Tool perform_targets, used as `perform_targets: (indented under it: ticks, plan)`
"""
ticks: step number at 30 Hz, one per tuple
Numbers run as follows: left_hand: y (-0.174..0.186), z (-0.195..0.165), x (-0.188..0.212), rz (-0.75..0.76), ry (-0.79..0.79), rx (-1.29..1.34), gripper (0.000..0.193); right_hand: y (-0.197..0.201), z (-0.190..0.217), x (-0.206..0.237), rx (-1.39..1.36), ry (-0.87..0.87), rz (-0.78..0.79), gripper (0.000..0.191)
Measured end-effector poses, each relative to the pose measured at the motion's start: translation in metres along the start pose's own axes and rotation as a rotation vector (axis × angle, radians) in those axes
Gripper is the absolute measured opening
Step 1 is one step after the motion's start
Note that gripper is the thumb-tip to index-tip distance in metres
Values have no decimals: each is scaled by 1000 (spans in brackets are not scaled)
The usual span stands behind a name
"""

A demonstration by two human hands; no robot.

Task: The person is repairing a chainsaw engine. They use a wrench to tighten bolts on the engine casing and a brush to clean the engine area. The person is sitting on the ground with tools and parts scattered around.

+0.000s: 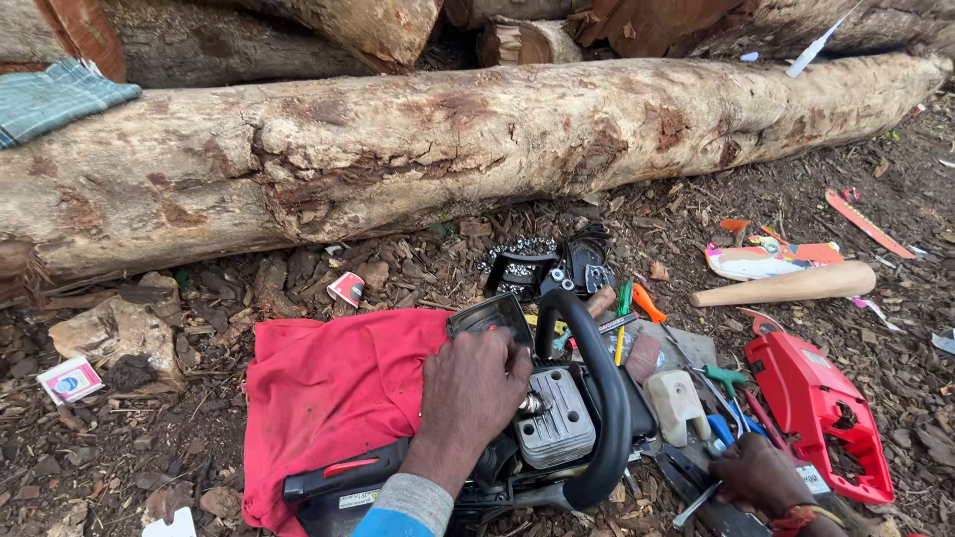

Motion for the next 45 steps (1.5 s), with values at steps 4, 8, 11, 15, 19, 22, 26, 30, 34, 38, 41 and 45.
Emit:
perform_targets:
  ticks: [4, 8, 11, 15, 19, 22, 26, 30, 34, 38, 41, 45]
  plan:
    - [37, -35, 7, -219, -123, 258, 22, 19, -16, -5, 126, -50, -71, 37]
    - [34, -106, 47, -297, -493, 578, 17, 49, -18, -4, -307, 81, -30, 32]
    - [-52, -147, 77, 42, -470, 617, 28, 90, -20, 23, -783, 160, -200, 42]
    - [-196, -150, 102, 484, -326, 647, 66, 97, 14, 74, -1478, 413, -236, 44]
    - [-258, -122, 107, 473, -286, 802, 63, 62, 46, 104, -1715, 395, -126, 40]
    - [-256, -88, 103, 422, -215, 747, 46, 56, 59, 115, -1839, 423, -68, 41]
    - [-251, -74, 96, 516, -160, 649, 44, 68, 55, 117, -1648, 366, -107, 40]
    - [-267, -64, 90, 581, -170, 554, 50, 65, 38, 104, -1551, 181, -114, 37]
    - [-280, -65, 92, 490, -257, 688, 56, 71, 16, 84, -1498, 180, -173, 36]
    - [-252, -76, 104, 489, -378, 648, 53, 106, -8, 68, -1518, 308, -254, 31]
    - [-210, -86, 108, 611, -337, 391, 40, 121, -22, 70, -1495, 226, -237, 27]
    - [-76, -134, 84, 179, -580, 384, 32, 122, -3, 102, -1305, 205, -193, 31]
Point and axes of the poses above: each hand's wrist, its own x-axis away from the middle knuckle, its own y-axis out of the back of the hand, z = x × y, the point moved 10 cm from there along -x, towards the middle knuckle, and after that the axes turned 8 degrees about x, right-handed, at the moved point
